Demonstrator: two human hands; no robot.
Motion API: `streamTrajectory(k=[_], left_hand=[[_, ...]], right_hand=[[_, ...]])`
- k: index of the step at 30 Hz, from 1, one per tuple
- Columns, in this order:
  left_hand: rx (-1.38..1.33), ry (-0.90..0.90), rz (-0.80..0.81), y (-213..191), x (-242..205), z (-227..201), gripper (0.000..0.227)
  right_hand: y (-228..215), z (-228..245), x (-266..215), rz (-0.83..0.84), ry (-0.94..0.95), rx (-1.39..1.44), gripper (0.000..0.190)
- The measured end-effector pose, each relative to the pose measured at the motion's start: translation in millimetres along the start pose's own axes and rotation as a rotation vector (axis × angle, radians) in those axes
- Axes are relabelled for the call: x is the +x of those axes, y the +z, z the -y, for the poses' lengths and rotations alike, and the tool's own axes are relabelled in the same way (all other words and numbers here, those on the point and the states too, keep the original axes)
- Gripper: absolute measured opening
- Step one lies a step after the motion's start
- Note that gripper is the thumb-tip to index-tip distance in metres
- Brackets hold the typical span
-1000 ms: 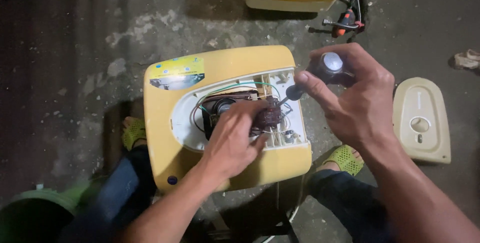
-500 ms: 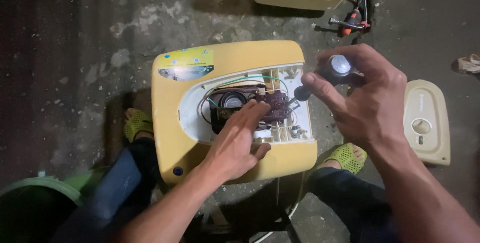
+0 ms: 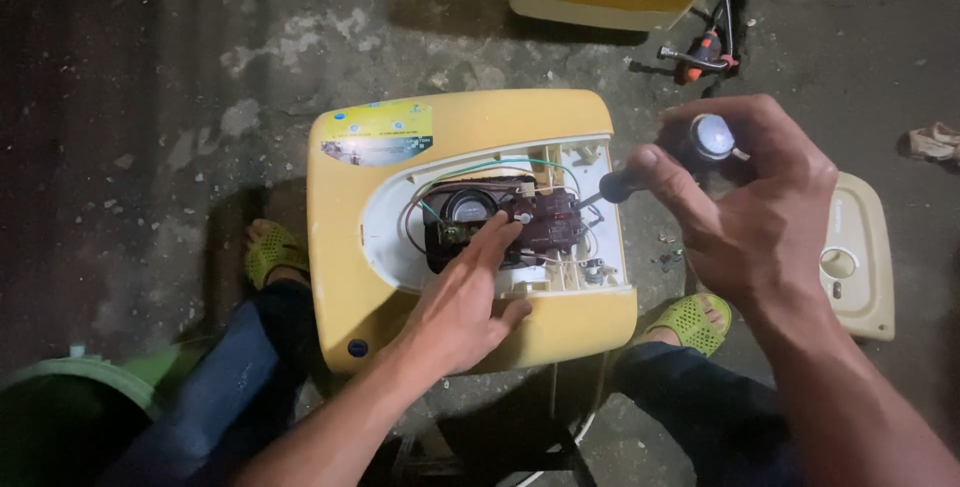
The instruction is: The person is disassembling a water heater by unscrewing the heating element assembly using a manual screwdriver.
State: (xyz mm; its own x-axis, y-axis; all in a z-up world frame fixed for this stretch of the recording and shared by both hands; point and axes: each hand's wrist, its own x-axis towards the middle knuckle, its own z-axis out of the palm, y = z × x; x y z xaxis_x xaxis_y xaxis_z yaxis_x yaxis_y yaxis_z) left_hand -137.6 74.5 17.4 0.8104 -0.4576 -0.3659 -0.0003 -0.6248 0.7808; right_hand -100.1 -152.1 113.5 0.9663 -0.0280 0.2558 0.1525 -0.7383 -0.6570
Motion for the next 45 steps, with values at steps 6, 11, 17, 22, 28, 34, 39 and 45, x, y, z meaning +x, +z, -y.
streamTrajectory(k=[6,11,17,22,28,34,39,45], left_hand=[[-0.03,-0.065,0.053,-2,-1,-6,0.079],[0.073,0.023,0.003,0,-2,0,0.077],[0.183,0.08,-0.009,9,3,13,0.085],[0.208,0.002,0.054,0,5,0,0.087],[0.163,-0.008,0.048,-6,5,-10,0.089],[0.18,-0.001,0.029,-3,7,-8,0.086],[0.158,-0.038,0.034,2,9,-6,0.084],[0.233,0.037,-0.039,10,10,9,0.077]], right_hand=[[10,2,0,0.011,-0.033,-0.03,0.037],[17,8,-1,0.047,-0.031,-0.02,0.032],[16,10,-3,0.054,-0.058,-0.008,0.031],[8,2,1,0.042,-0.036,-0.044,0.03],[3,-2,2,-0.037,0.02,-0.035,0.03],[3,-3,1,-0.008,0.014,-0.044,0.033],[1,0,1,0.016,0.05,-0.033,0.032],[-4,2,-2,0.046,0.001,-0.019,0.033]])
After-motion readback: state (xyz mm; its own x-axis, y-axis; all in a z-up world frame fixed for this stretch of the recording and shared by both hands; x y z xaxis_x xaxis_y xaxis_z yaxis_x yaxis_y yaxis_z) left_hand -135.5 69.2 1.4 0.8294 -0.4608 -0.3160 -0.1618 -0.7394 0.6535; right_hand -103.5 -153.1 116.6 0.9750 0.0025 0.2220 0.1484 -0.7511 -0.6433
